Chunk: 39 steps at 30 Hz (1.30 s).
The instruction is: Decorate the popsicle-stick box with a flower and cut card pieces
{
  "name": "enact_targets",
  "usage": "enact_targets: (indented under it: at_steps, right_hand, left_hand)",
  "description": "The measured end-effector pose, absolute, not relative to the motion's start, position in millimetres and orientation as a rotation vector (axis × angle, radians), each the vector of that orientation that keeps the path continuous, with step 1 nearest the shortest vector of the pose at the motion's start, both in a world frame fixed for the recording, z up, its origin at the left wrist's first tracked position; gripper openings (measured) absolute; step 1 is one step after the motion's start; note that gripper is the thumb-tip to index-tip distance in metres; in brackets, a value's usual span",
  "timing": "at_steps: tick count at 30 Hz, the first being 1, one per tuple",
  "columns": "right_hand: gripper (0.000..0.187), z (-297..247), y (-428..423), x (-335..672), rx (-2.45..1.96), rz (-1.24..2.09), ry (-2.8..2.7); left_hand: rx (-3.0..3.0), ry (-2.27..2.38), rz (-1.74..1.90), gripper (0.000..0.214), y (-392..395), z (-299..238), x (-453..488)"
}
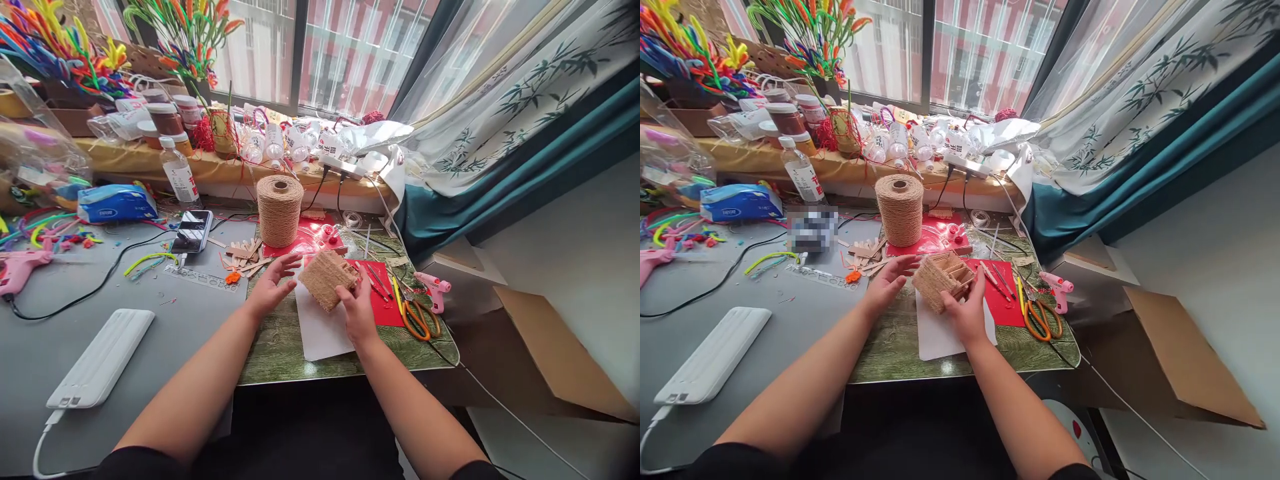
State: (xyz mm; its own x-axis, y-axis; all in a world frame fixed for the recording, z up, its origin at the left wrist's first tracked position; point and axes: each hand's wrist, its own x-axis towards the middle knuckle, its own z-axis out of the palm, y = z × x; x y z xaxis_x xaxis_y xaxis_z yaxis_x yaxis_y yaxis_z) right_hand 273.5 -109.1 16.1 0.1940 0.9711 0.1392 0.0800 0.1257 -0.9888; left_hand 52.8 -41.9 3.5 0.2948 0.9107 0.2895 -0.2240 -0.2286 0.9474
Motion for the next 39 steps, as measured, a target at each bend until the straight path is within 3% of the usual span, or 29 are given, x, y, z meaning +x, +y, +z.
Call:
enact_targets:
  at_steps: [3,5,9,16,18,22,24,28,36,39]
  right_hand:
    - [0.077,31,-98,276,-1.116,1.178,-0.878]
    - [0.065,40,-95,275,-1.062,1.348,-0.773]
    - [0.062,52,-100,273,-1.065,1.617,-0.711]
    - [0.056,60,-104,273,-1.066,1.845,-0.541]
    - [0.055,60,-104,270,-1.053,1.841,-0.508]
    - [0.05,54,-105,256,-1.009,1.726,-0.443]
    - [0.048,49,-106,250,-0.998,1.675,-0.441]
    - [0.05,42,-109,248,-1.03,1.69,-0.472]
    - [0.056,43,-103,287,-1.061,1.616,-0.869]
    - [0.081,41,-98,299,-1.037,1.453,-1.048]
  left_hand:
    - [1.476,0.708,1.269,0.073,-44,5,54]
    - [1.491,0.737,1.295,0.059,-45,5,55]
    - [1.363,0.769,1.32,0.028,-46,5,55]
    - [1.37,0.787,1.347,0.028,-42,4,52]
    - [1.494,0.797,1.362,0.039,-45,3,54]
    - [1.807,0.821,1.319,0.111,-53,3,61]
    - [1.829,0.832,1.306,0.119,-54,2,63]
    - [1.742,0.853,1.322,0.106,-48,0,60]
    - [1.593,0.693,1.295,0.058,-40,0,53]
    - [1.49,0.58,1.278,0.064,-37,-4,55]
